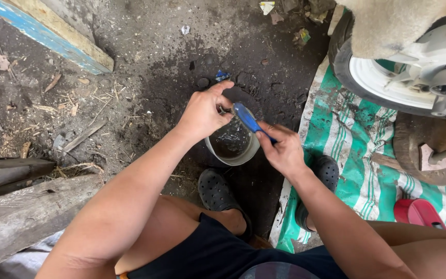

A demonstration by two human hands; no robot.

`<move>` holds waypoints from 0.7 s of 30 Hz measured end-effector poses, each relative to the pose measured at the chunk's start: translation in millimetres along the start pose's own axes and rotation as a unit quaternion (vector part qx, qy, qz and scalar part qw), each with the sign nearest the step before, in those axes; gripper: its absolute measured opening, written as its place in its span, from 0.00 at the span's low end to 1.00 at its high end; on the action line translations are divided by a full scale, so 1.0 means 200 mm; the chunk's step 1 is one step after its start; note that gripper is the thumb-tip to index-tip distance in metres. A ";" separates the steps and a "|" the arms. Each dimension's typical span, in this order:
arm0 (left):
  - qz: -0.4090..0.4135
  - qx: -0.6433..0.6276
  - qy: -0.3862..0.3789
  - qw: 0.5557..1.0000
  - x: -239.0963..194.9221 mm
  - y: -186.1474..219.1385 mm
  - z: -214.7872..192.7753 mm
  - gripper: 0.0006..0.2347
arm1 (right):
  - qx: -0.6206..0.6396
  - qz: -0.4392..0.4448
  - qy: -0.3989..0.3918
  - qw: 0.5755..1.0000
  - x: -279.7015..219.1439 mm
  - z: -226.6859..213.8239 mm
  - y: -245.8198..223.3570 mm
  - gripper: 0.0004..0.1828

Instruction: The person cleans a small metal part with a brush and liquid, then installs it into the motorcycle wheel hub. They use a cordless impact wrench to tighten the hub nut, completing the wheel assembly.

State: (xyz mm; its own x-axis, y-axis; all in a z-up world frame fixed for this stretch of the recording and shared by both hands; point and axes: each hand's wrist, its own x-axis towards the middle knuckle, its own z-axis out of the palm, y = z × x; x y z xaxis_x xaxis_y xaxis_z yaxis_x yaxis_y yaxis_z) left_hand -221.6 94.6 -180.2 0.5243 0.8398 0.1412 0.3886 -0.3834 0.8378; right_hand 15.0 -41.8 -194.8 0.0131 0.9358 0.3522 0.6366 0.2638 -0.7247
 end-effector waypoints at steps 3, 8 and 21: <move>0.017 0.004 0.005 1.000 0.00 -0.01 0.00 0.09 | 0.015 0.000 0.017 1.000 0.07 -0.01 -0.02 0.14; -0.081 0.038 -0.033 0.995 0.03 0.22 -0.08 0.13 | 0.021 -0.028 0.033 0.999 0.15 0.05 -0.13 0.13; -0.185 -0.165 -0.033 0.968 -0.01 -0.07 0.04 0.32 | 0.026 0.003 0.071 0.997 0.06 0.12 -0.10 0.15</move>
State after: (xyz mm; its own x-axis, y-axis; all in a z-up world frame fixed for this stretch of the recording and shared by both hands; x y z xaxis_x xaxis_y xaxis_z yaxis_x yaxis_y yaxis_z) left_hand -221.2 95.8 -196.0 0.4475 0.8652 -0.2260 0.3023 0.0915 0.9488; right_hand -16.1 -30.7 -189.3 0.1274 0.8960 0.4254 0.5957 0.2738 -0.7551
